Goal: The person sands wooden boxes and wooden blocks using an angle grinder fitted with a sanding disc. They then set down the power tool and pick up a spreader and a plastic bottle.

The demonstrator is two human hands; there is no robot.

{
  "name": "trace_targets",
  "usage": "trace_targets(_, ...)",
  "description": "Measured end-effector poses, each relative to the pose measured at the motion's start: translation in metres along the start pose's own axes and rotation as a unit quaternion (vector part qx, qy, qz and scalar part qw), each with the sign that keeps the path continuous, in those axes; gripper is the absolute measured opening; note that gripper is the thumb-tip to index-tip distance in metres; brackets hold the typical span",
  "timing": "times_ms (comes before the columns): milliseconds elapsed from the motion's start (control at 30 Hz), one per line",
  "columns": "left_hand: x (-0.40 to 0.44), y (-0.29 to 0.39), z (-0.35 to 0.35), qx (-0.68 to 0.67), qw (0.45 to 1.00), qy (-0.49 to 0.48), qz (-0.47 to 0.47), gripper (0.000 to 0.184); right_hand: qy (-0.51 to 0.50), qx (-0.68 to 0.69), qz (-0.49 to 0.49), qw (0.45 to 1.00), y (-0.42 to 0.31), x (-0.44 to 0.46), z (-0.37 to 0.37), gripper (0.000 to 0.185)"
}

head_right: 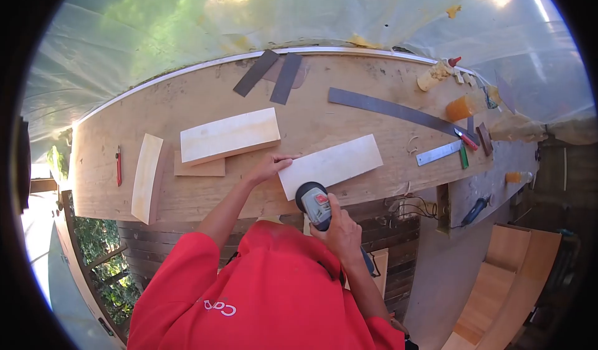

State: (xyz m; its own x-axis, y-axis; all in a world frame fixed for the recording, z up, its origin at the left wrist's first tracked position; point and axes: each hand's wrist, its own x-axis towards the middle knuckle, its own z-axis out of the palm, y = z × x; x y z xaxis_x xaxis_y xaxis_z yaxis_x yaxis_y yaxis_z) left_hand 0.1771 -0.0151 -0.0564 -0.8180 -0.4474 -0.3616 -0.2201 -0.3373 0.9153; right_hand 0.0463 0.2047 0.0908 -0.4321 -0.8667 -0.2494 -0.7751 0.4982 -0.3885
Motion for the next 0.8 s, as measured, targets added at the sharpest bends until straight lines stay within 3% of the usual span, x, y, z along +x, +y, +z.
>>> trace_targets(100, 0.000, 0.000, -0.003, -0.008, 1.000, 0.003, 0.014, 0.033, -0.059, -0.018, -0.001, 0.998, -0.014, 0.002, 0.007, 0.085)
trace_targets(333, 0.002, -0.004, -0.012, -0.014, 0.999, -0.032, 0.028, 0.032, -0.065, -0.035, 0.010, 0.997, -0.009, 0.003, 0.016, 0.085)
trace_targets(467, -0.001, 0.000, -0.010, -0.025, 0.999, -0.034, 0.013, 0.032, -0.039, -0.022, 0.021, 0.999, 0.015, 0.015, -0.001, 0.087)
trace_targets(800, -0.002, 0.003, -0.011, 0.009, 0.999, -0.035, -0.003, 0.034, 0.084, 0.003, 0.160, 0.984, 0.076, 0.049, -0.030, 0.080)
